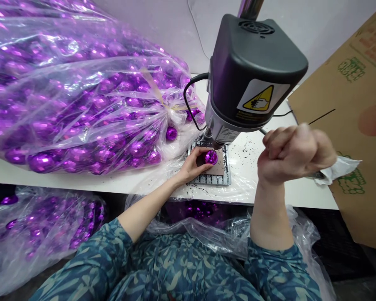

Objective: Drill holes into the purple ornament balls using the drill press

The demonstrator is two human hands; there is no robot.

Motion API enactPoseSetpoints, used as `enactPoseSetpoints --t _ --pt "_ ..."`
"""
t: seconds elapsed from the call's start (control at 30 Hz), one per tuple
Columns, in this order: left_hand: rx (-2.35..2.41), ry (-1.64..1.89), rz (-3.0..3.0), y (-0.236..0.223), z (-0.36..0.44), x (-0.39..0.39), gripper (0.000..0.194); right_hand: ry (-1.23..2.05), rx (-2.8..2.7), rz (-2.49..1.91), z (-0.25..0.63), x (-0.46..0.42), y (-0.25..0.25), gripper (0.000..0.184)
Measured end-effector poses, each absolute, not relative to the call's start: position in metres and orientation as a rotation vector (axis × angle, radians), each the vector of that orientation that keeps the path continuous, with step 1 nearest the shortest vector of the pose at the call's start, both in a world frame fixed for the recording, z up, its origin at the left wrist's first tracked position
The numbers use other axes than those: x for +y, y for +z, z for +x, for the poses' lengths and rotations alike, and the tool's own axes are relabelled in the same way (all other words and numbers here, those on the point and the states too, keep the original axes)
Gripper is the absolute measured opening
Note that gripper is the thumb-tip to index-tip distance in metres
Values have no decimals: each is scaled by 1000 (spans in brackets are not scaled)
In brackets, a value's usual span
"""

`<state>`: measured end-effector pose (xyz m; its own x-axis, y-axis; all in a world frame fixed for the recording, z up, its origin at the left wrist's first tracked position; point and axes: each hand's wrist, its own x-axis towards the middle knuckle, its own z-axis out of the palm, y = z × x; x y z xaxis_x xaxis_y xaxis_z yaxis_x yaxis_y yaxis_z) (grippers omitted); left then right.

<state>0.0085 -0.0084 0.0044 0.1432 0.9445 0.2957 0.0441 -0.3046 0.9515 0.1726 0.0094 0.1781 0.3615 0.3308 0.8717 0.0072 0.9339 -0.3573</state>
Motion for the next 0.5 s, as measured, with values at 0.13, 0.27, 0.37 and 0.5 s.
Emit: enactPoseSetpoints --t 0.13,0.27,0.37,0.5 --pt "1103 1370 1523 19 9 -21 45 424 -1122 -479 170 16 217 55" --pt "1081 1266 1845 35 5 -68 37 485 -1147 -499 170 20 230 59" --pt "847 954 2094 39 -2 -101 44 498 -1153 -478 170 19 229 59" --pt "961 977 2072 36 -24 -87 43 477 -1155 -462 169 19 226 58"
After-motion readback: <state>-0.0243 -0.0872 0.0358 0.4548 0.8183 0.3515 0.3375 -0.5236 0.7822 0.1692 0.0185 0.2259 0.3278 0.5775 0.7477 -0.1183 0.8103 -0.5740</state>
